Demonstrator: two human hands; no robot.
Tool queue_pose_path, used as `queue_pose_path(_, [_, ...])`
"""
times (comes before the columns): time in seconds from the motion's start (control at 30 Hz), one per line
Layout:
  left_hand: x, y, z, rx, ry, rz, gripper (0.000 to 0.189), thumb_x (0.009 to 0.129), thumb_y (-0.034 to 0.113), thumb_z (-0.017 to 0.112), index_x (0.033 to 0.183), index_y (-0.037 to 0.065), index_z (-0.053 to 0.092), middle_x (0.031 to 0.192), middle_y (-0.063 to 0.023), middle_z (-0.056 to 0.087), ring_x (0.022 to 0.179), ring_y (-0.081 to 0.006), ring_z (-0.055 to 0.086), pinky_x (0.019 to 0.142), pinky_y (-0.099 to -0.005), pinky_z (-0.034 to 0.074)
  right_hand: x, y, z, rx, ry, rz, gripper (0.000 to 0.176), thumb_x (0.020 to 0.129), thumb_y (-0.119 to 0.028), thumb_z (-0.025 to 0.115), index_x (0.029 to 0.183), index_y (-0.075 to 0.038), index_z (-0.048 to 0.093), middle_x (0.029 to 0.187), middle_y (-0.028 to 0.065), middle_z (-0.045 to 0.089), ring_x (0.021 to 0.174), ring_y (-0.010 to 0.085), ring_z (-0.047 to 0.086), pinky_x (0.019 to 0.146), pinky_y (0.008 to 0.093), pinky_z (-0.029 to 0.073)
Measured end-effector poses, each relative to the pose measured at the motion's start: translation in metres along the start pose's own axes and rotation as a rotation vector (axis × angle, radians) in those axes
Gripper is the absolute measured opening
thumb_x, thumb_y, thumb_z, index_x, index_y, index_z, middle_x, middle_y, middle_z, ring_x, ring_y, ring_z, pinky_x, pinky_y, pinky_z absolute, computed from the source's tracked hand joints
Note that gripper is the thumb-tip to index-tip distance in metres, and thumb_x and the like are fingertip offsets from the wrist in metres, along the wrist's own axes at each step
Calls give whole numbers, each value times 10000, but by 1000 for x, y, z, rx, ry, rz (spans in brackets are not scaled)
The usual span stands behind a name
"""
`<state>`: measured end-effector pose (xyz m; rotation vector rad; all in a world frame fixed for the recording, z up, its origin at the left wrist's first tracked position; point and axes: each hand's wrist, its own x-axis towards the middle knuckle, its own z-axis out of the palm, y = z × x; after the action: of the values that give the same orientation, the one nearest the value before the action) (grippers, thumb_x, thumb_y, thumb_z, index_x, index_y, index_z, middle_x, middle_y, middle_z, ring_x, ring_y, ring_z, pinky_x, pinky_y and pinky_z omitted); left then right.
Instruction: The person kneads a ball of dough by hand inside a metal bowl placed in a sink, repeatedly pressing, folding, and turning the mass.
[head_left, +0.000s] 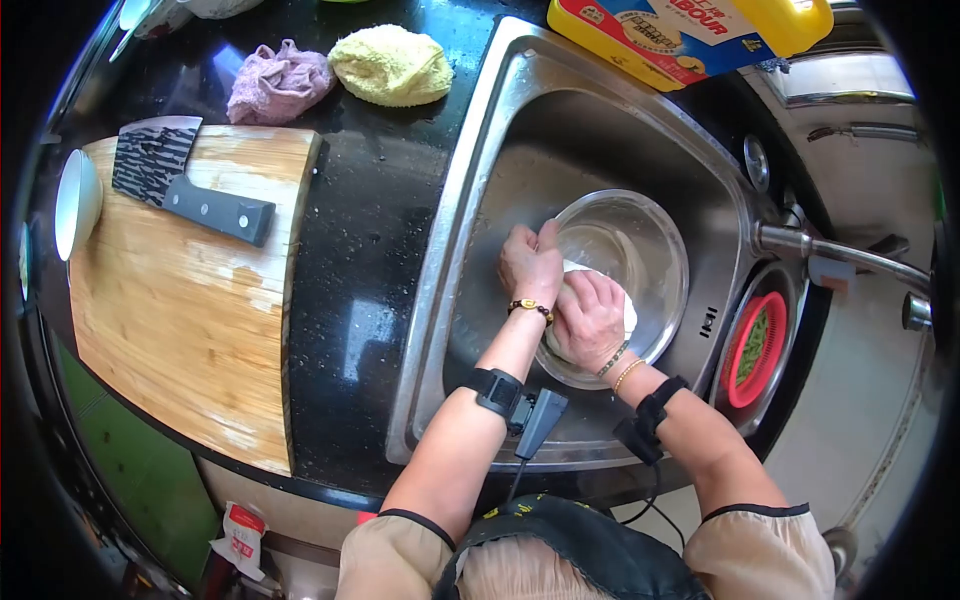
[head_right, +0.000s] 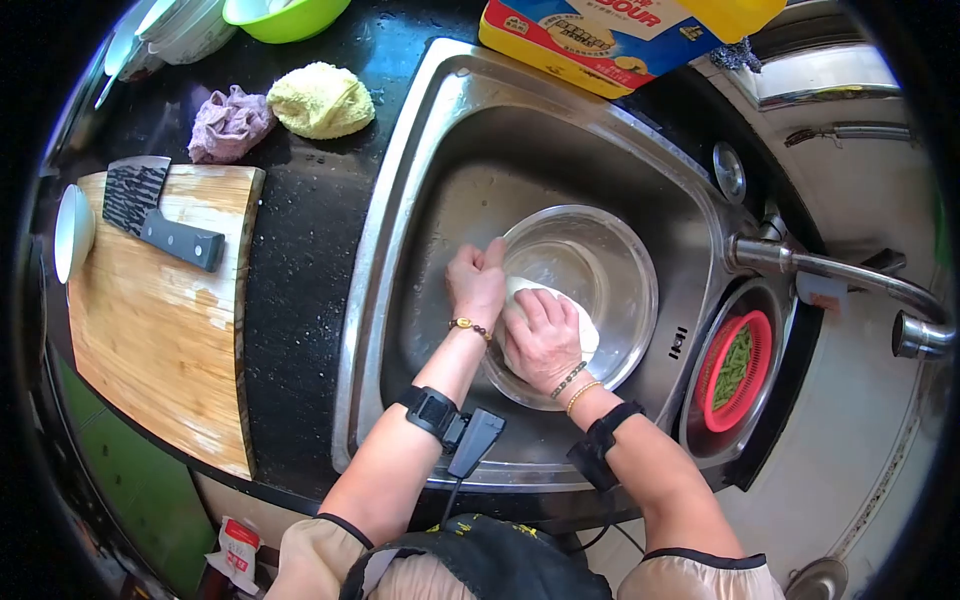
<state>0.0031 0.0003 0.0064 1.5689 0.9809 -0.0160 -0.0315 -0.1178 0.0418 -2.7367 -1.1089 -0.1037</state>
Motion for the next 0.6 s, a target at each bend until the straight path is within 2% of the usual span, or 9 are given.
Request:
queue_pose_path(0.27, [-2,-3,3,6,33,8,410,812,309,668,612,11,469,529,-122,484,496,-221,438,522,-392,382,4,17,17,-37,-56,8,257,678,-208,652,922,-142,603,1036,91,523,1029,271,503,884,438,360])
queue_pose_path(0.6, [-5,4,1,72,10,18,424,847,281,647,595,24,422,519,-73,437,502,-171,384,504,-365,370,23,58,21,165,-73,51,239,684,-237,596,899,-133,575,964,89,535,939,270,521,835,423,374])
